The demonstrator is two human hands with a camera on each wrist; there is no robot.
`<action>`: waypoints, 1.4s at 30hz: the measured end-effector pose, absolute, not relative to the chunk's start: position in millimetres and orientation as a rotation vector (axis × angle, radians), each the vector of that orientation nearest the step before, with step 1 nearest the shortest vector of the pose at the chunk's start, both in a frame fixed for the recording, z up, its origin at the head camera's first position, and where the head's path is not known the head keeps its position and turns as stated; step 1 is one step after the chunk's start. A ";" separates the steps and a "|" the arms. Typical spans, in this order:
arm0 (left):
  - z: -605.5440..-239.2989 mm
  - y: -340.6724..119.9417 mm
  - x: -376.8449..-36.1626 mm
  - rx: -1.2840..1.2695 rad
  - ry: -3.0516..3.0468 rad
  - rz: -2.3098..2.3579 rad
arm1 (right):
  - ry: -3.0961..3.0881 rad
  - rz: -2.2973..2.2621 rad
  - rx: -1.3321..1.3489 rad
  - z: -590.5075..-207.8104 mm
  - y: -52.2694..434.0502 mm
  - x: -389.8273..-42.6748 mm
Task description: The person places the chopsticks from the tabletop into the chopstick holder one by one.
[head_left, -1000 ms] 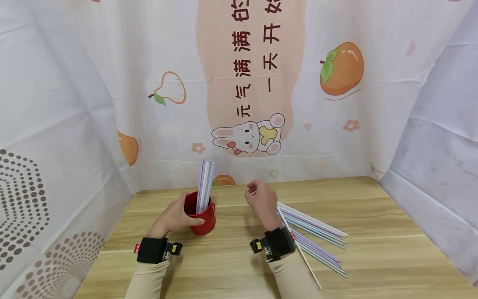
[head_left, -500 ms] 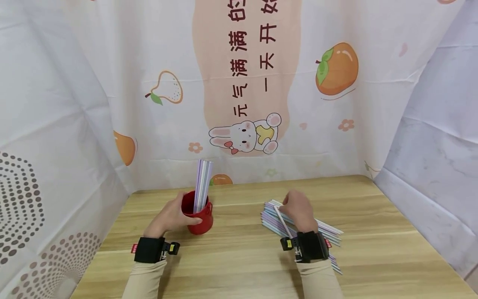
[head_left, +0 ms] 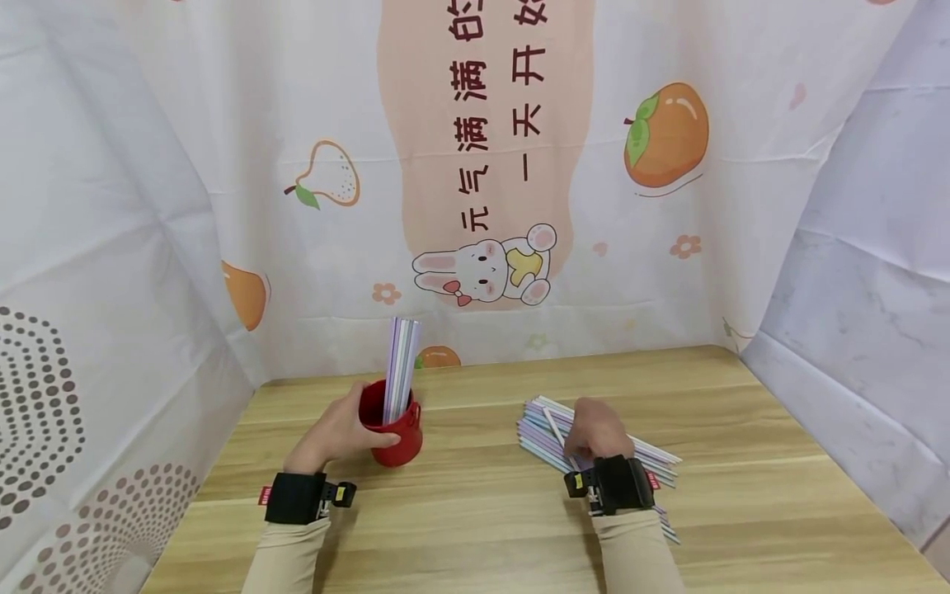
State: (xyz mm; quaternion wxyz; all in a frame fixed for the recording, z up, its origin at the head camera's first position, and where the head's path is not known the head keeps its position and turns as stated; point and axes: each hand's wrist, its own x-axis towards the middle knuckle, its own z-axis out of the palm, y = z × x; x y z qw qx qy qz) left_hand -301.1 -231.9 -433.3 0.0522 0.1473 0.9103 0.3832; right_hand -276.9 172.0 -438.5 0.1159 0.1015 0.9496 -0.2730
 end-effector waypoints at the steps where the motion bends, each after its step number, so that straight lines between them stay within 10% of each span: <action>1: -433.3 -232.0 -301.2 0.448 2.769 1.165 | 2.766 -0.795 0.311 -439.2 170.9 -277.5; 42: -434.0 -232.8 -303.8 0.456 2.769 1.155 | 3.188 -1.222 -0.062 -374.4 126.5 -267.7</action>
